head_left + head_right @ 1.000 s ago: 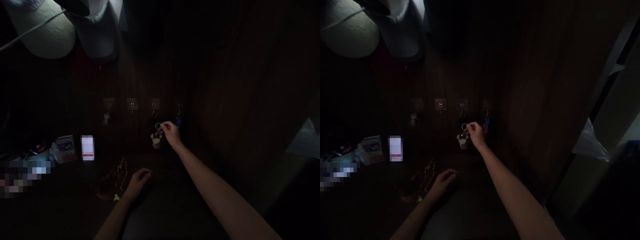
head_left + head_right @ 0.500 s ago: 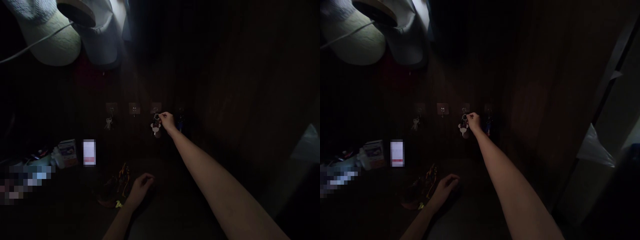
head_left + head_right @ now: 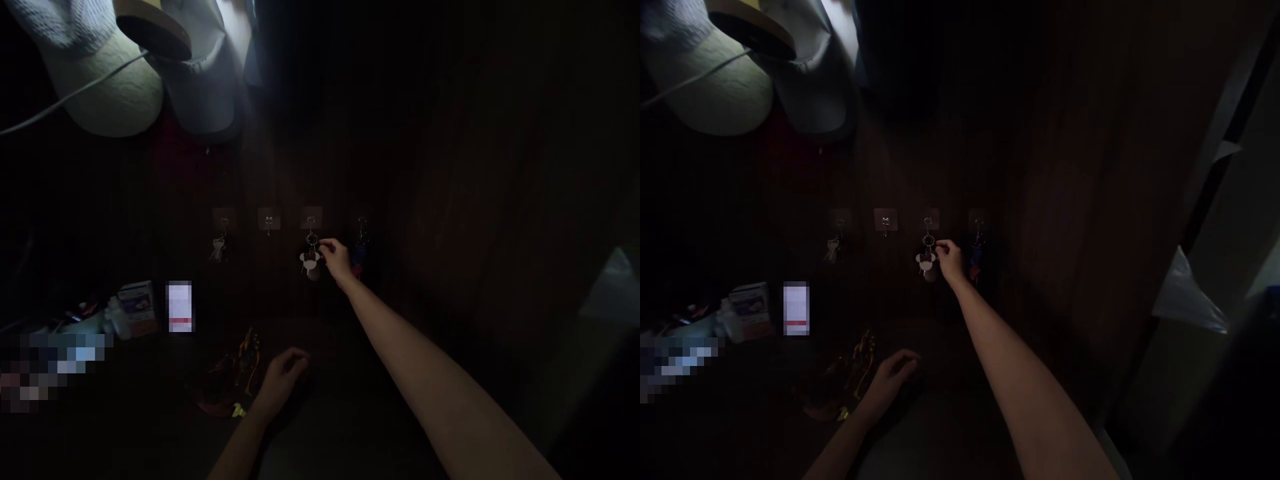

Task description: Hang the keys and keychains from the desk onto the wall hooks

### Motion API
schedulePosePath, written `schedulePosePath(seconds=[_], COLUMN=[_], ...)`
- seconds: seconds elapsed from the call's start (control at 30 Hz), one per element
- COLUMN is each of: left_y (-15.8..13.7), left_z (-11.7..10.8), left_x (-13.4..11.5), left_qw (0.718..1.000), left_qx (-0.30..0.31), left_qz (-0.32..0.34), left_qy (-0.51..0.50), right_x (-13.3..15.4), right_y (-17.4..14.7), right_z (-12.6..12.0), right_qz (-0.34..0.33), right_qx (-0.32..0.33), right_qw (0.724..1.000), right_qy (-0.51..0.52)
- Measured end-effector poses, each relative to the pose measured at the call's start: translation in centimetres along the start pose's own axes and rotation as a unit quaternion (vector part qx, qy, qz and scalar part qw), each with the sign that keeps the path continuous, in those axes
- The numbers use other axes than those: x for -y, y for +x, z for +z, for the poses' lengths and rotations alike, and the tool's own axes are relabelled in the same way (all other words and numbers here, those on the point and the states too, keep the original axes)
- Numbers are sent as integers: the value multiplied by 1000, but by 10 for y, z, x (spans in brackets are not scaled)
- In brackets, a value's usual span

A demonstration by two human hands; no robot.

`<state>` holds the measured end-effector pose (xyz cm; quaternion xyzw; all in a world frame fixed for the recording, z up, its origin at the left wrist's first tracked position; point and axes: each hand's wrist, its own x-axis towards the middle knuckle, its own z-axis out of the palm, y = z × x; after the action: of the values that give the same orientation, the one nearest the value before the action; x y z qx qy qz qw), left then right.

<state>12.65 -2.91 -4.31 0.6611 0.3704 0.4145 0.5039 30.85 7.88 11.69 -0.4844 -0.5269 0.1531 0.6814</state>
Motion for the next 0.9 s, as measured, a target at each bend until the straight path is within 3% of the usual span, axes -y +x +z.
schedulePosePath(seconds=[0.53,0.9], left_y=[4,2], left_z=[0,1], left_x=[6,4], left_qw=[999,1000], left_qx=[5,-2], left_qz=[4,0], left_qy=[33,29], right_x=[-62,-87], right_y=[-123,-156], right_z=[-43,-69], right_qz=[84,87], right_qx=[55,101], right_qw=[995,988], right_qy=[-19,-77])
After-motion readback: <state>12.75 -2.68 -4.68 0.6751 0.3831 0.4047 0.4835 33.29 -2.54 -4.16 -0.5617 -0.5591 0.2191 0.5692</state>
